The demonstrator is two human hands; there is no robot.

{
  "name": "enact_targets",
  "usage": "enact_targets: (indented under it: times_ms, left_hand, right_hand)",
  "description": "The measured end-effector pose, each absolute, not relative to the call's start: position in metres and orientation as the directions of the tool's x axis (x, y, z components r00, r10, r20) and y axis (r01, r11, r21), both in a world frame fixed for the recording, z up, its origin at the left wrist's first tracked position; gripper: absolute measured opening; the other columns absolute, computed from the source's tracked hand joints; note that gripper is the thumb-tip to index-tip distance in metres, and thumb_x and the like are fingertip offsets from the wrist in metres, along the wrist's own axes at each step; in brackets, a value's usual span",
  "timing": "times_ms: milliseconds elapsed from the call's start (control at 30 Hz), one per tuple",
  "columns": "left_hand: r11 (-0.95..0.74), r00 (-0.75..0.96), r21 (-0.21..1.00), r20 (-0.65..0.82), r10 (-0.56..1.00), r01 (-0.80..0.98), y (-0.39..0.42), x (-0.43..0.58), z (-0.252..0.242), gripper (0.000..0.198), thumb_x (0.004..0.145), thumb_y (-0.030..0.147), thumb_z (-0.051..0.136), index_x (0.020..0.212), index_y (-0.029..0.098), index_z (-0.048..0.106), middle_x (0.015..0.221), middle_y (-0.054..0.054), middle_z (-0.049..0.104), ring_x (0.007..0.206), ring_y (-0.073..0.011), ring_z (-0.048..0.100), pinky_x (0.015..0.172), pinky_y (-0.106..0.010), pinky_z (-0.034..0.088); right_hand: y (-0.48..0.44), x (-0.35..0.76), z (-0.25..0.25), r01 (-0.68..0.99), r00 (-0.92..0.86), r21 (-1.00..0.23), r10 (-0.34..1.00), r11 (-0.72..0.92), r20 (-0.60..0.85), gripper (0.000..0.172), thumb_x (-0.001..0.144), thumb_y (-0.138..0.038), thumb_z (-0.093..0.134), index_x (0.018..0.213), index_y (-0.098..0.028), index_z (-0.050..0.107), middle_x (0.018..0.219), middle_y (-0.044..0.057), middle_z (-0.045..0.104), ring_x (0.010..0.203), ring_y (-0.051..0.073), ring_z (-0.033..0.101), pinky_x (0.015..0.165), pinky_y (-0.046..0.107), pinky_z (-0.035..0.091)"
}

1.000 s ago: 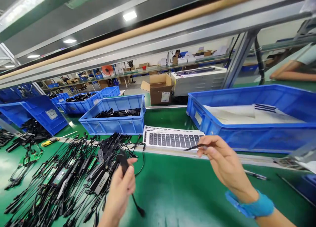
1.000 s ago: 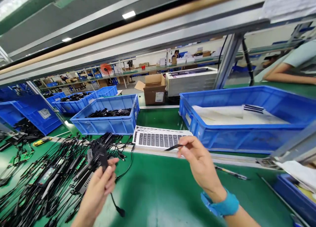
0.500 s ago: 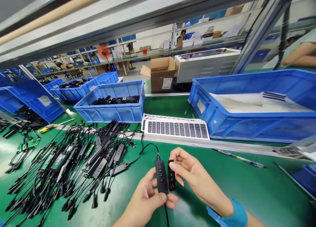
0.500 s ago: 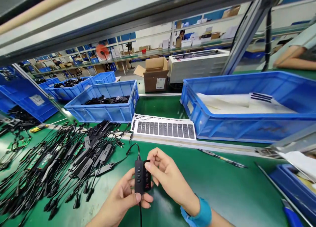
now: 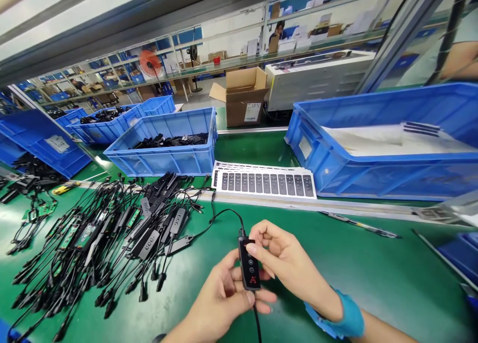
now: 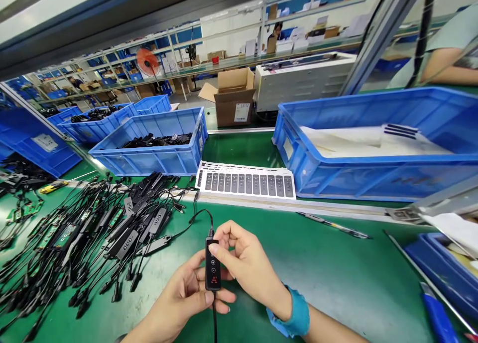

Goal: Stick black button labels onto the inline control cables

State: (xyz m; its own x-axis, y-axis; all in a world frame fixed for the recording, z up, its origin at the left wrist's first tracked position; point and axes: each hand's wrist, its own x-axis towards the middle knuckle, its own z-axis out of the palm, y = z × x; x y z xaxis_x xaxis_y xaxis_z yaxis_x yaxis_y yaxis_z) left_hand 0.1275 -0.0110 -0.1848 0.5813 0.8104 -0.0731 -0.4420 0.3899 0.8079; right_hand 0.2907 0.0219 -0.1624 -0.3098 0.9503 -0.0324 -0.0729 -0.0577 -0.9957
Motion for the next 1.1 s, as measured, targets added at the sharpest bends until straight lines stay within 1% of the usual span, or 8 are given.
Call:
enact_targets:
  times_ms: [167,367,567,700,833,933,1100]
  left_hand:
    - [0.387,0.584,0.806,-0.064,0.809,-0.447,-0.0119,0.1274,-0.1847,0.055,0.085,0.022,0.072,0.135,0.020,0.049,0.116,-0.015,0.062,0.097,-0.0227,0.068,0.080,-0.028,0.055]
    - [0.381,0.589,0.810,-0.056,0.806,-0.445,-0.0141,0.1268,-0.1867,0.055,0.086,0.021,0.070,0.136,0.022,0.048,0.119,-0.016,0.061,0.098,-0.0235,0.067,0.081,-0.029,0.055]
    - [0.380,0.589,0.813,-0.057,0.806,-0.441,-0.0122,0.1264,-0.1870,0.055,0.087,0.021,0.070,0.137,0.021,0.047,0.119,-0.015,0.061,0.098,-0.0222,0.067,0.081,-0.029,0.055]
    - [0.380,0.594,0.819,-0.061,0.802,-0.429,-0.0122,0.1265,-0.1858,0.054,0.087,0.023,0.070,0.136,0.019,0.047,0.120,-0.016,0.060,0.099,-0.0226,0.067,0.081,-0.028,0.055]
    - [0.381,0.590,0.823,-0.070,0.804,-0.422,-0.0128,0.1273,-0.1843,0.057,0.087,0.022,0.070,0.138,0.019,0.044,0.120,-0.016,0.060,0.099,-0.0224,0.067,0.081,-0.028,0.055]
    - [0.382,0.587,0.824,-0.076,0.806,-0.418,-0.0136,0.1282,-0.1834,0.056,0.087,0.022,0.070,0.137,0.019,0.045,0.118,-0.015,0.061,0.098,-0.0221,0.067,0.081,-0.028,0.054]
    - [0.360,0.576,0.842,-0.074,0.814,-0.402,-0.0153,0.1288,-0.1818,0.057,0.088,0.025,0.068,0.138,0.018,0.042,0.119,-0.016,0.059,0.101,-0.0230,0.066,0.083,-0.029,0.054]
  right_hand:
    - [0.0199,0.2907,-0.1624,-0.090,-0.321,-0.990,0.944,-0.113,-0.078,0.043,0.085,-0.053,0.066,0.087,-0.016,0.045,0.074,-0.001,0.041,0.062,0.007,0.040,0.045,0.013,0.042]
    - [0.0194,0.2895,-0.1628,-0.110,-0.315,-0.985,0.944,-0.136,-0.095,0.046,0.083,-0.056,0.067,0.085,-0.016,0.044,0.074,-0.002,0.039,0.061,0.007,0.040,0.045,0.013,0.042]
    - [0.0202,0.2889,-0.1636,-0.114,-0.305,-0.983,0.947,-0.144,-0.103,0.045,0.083,-0.055,0.068,0.086,-0.016,0.045,0.075,-0.002,0.040,0.060,0.006,0.041,0.045,0.014,0.041]
    - [0.0198,0.2897,-0.1630,-0.098,-0.298,-0.987,0.950,-0.130,-0.096,0.045,0.083,-0.056,0.067,0.086,-0.016,0.045,0.074,-0.002,0.041,0.059,0.007,0.041,0.043,0.013,0.040]
    - [0.0183,0.2897,-0.1631,-0.085,-0.295,-0.991,0.953,-0.103,-0.073,0.043,0.085,-0.054,0.065,0.087,-0.016,0.045,0.073,-0.002,0.041,0.057,0.006,0.040,0.042,0.012,0.038]
    - [0.0173,0.2893,-0.1645,-0.083,-0.293,-0.992,0.954,-0.096,-0.067,0.041,0.087,-0.053,0.064,0.087,-0.016,0.045,0.072,-0.001,0.042,0.057,0.006,0.041,0.042,0.013,0.039]
    - [0.0180,0.2885,-0.1640,-0.048,-0.278,-0.998,0.960,-0.031,-0.017,0.040,0.088,-0.051,0.063,0.086,-0.015,0.047,0.072,-0.001,0.042,0.058,0.006,0.041,0.044,0.013,0.040]
